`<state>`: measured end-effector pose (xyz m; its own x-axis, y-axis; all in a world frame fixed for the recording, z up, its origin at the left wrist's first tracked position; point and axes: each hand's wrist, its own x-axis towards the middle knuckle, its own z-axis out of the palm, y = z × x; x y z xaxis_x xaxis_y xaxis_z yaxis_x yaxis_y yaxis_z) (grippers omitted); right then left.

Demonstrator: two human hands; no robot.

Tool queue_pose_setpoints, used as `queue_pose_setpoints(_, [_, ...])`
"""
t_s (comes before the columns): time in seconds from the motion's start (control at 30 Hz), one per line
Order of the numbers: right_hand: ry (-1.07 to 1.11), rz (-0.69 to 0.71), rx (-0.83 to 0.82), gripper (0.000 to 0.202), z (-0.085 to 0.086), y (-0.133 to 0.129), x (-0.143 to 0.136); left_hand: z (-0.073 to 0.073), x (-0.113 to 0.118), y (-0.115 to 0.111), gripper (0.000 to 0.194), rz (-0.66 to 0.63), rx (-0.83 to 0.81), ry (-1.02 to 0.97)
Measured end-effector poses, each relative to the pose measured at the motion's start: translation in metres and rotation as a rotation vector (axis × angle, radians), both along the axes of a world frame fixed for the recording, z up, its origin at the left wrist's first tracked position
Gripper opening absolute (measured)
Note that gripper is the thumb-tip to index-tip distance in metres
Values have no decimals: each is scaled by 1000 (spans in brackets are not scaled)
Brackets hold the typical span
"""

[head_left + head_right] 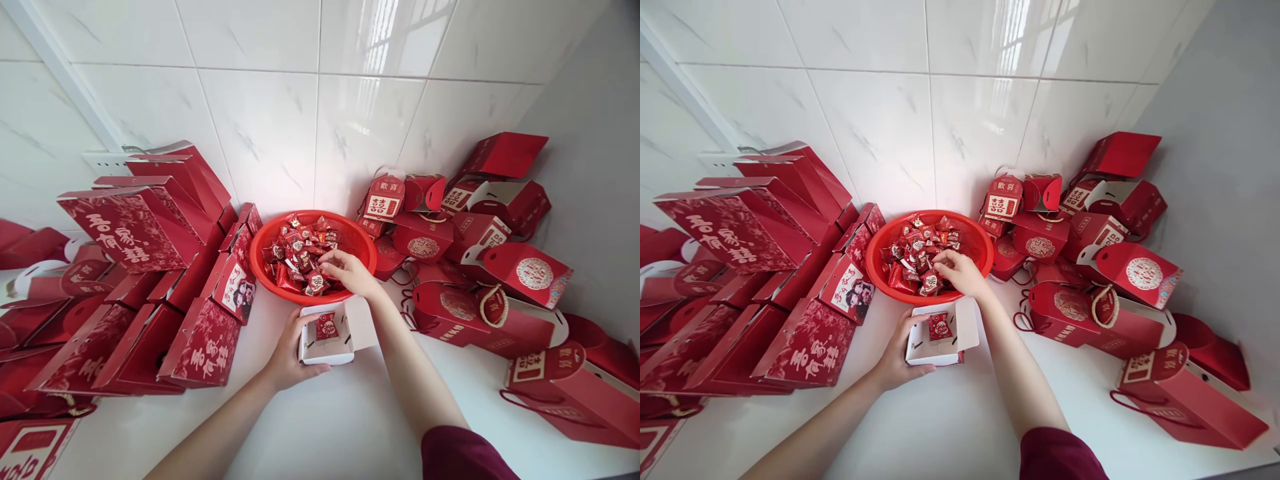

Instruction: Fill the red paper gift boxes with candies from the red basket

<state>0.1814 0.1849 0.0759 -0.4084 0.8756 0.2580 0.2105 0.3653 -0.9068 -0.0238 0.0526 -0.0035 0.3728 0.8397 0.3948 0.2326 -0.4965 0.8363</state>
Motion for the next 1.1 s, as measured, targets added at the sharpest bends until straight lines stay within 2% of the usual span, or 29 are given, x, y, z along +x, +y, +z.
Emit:
queue_pose_setpoints(0.13, [-308, 62, 55, 40, 3, -2, -4, -1, 0, 0, 89, 1, -14, 1])
queue_pose_setpoints(0.2, [-405, 101, 100, 48, 2, 0, -6, -1, 0, 0, 90, 6, -8, 6])
queue_pose_setpoints(0.27, [-448, 143, 141, 44, 1, 2, -7, -1, 0, -2, 88, 13, 27, 26])
queue_pose_setpoints(0.43, [-317, 120, 134, 22, 1, 2, -6, 0, 0, -7, 84, 20, 187, 118])
queue_pose_setpoints(0.53, [-187, 55, 104, 22, 3, 2, 0, 1, 1, -7, 85, 35, 168, 136])
queue_pose_setpoints(0.63, [-116, -51, 99, 23, 7, 3, 10, 4, 1, -6, 79, 103, 135, 97])
queue_pose_setpoints(0.77, [-110, -161, 86, 26, 22, -6, 25, 7, 2, -6, 76, 111, 125, 80])
queue_pose_setpoints(0.83, [-97, -74, 39, 26, 34, -18, 28, 7, 2, -6, 76, 105, 116, 78])
queue_pose_setpoints(0.93, [-200, 250, -23, 23, 52, -40, 26, 4, 2, -5, 76, 98, 104, 51])
queue_pose_setpoints(1.0, [-315, 402, -29, 19, 59, -50, 24, 2, 2, -4, 76, 97, 107, 40])
queue_pose_setpoints(1.03, [-348, 429, -26, 17, 60, -53, 23, 2, 2, -4, 76, 98, 110, 41])
queue_pose_setpoints(1.1, [-328, 379, -14, 17, 57, -49, 24, 3, 2, -4, 75, 102, 107, 51])
